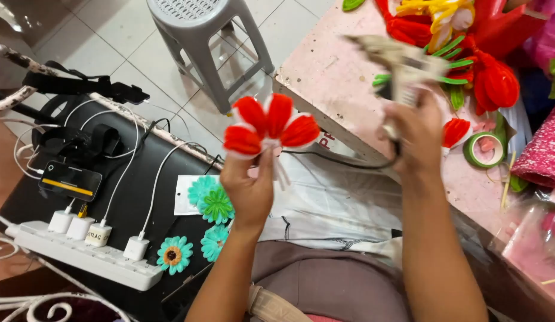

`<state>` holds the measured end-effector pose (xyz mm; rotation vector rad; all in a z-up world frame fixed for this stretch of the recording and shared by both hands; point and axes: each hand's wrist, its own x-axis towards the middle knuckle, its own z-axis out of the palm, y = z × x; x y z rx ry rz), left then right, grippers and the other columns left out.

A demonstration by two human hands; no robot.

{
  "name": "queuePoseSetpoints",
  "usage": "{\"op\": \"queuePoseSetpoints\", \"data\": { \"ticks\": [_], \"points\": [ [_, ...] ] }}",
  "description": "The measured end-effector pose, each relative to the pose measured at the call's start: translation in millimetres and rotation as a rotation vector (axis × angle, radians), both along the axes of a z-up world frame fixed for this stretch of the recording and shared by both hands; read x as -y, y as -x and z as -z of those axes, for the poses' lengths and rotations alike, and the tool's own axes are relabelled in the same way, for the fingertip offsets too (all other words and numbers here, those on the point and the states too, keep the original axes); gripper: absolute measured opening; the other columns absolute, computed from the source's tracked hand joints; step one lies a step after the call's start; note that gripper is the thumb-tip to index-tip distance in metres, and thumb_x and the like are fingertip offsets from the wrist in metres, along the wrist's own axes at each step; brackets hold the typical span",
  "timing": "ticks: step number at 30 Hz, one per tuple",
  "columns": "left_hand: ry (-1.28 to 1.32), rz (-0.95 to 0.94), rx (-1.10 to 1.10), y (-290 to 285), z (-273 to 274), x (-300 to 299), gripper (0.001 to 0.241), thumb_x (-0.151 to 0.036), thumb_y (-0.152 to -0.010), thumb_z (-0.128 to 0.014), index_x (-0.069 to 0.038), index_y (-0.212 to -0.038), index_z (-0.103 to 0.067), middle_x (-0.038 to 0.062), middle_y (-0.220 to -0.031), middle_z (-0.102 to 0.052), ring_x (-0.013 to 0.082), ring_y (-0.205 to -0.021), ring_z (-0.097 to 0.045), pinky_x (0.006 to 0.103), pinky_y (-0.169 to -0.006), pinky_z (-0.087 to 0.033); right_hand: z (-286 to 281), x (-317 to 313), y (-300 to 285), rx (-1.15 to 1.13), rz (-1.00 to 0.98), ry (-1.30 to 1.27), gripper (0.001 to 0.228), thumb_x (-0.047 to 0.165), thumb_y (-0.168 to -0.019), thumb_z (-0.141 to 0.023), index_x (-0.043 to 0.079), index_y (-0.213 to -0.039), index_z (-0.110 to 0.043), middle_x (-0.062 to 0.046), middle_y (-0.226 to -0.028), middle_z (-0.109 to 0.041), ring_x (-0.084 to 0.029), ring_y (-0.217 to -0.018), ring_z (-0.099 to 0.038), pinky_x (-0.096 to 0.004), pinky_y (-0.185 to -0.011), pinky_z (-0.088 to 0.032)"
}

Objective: The person assembles a red and white artificial flower by attaching individual petals to a central base using a hot glue gun. They carefully position each petal and press it into place to form the flower head.

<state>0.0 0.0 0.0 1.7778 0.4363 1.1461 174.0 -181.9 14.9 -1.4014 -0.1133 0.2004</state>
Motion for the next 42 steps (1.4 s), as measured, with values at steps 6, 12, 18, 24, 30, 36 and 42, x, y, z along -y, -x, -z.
{"op": "queuePoseSetpoints", "data": {
  "ticks": [6,12,18,24,30,36,42],
  "points": [
    [0.123,0.185,-0.209,-46.2,27.0,30.9,0.013,-0.021,-0.092,-0.076,-0.009,-0.089,-0.076,0.003,-0.082,-0.063,0.0146,-0.075,-0.061,0.0298,-0.068,-0.049,-11.9,104.5,47.7,-0.178,0.053,-0.428,0.04,0.016,-0.072,-0.065,0.015,-0.112,-0.065,0.003,-0.092,-0.053,-0.013,-0.076,-0.047,-0.026,-0.058,-0.035],
    [0.498,0.34,-0.513,-88.0,53.9,61.9,0.028,-0.029,-0.083,-0.079,-0.006,-0.099,-0.081,0.003,-0.086,-0.066,0.0126,-0.077,-0.065,0.0256,-0.074,-0.053,23.5,138.7,99.6,-0.082,0.001,-0.451,0.035,0.013,-0.084,-0.06,0.021,-0.118,-0.06,0.0,-0.075,-0.035,-0.013,-0.064,-0.033,-0.026,-0.057,-0.027],
    [0.174,0.277,-0.518,-85.4,50.1,67.8,0.022,-0.017,-0.089,-0.078,0.001,-0.102,-0.078,0.011,-0.092,-0.068,0.0242,-0.084,-0.071,0.032,-0.073,-0.059,82.4,121.8,104.3,0.144,0.148,0.14,0.021,0.016,-0.087,-0.074,0.004,-0.103,-0.07,-0.003,-0.081,-0.062,-0.008,-0.067,-0.055,-0.021,-0.061,-0.045],
    [-0.068,0.279,-0.397,-84.4,47.0,79.2,0.01,-0.009,-0.09,-0.076,0.0,-0.095,-0.076,0.009,-0.087,-0.063,0.0254,-0.085,-0.067,0.035,-0.076,-0.056,72.0,76.2,113.1,0.12,0.15,0.187,0.014,0.014,-0.089,-0.079,0.002,-0.088,-0.071,-0.006,-0.064,-0.065,-0.007,-0.047,-0.055,-0.023,-0.045,-0.051],
    [0.26,0.376,-0.462,-89.2,55.8,82.2,0.021,-0.019,-0.089,-0.078,-0.003,-0.101,-0.077,0.011,-0.092,-0.07,0.0233,-0.088,-0.071,0.0343,-0.081,-0.057,72.4,78.2,107.6,0.307,0.181,0.302,0.015,0.01,-0.087,-0.083,0.001,-0.088,-0.071,-0.009,-0.068,-0.064,-0.009,-0.063,-0.056,-0.028,-0.057,-0.048],
    [0.422,0.412,-0.487,-89.0,72.9,76.8,0.022,-0.018,-0.088,-0.076,-0.003,-0.103,-0.077,0.01,-0.092,-0.071,0.0196,-0.089,-0.07,0.0338,-0.082,-0.056,76.4,73.9,109.6,0.254,0.202,0.274,0.017,0.003,-0.09,-0.08,-0.005,-0.103,-0.073,-0.016,-0.089,-0.073,-0.016,-0.087,-0.062,-0.045,-0.084,-0.055],
    [0.429,0.422,-0.426,-89.2,72.7,74.2,0.017,-0.017,-0.094,-0.069,-0.007,-0.104,-0.078,0.011,-0.093,-0.072,0.0186,-0.093,-0.07,0.0353,-0.082,-0.056,96.9,70.5,103.2,0.215,0.206,0.274,0.015,0.001,-0.087,-0.082,-0.003,-0.1,-0.074,-0.012,-0.086,-0.073,-0.013,-0.084,-0.063,-0.044,-0.084,-0.056]
  ]
}}
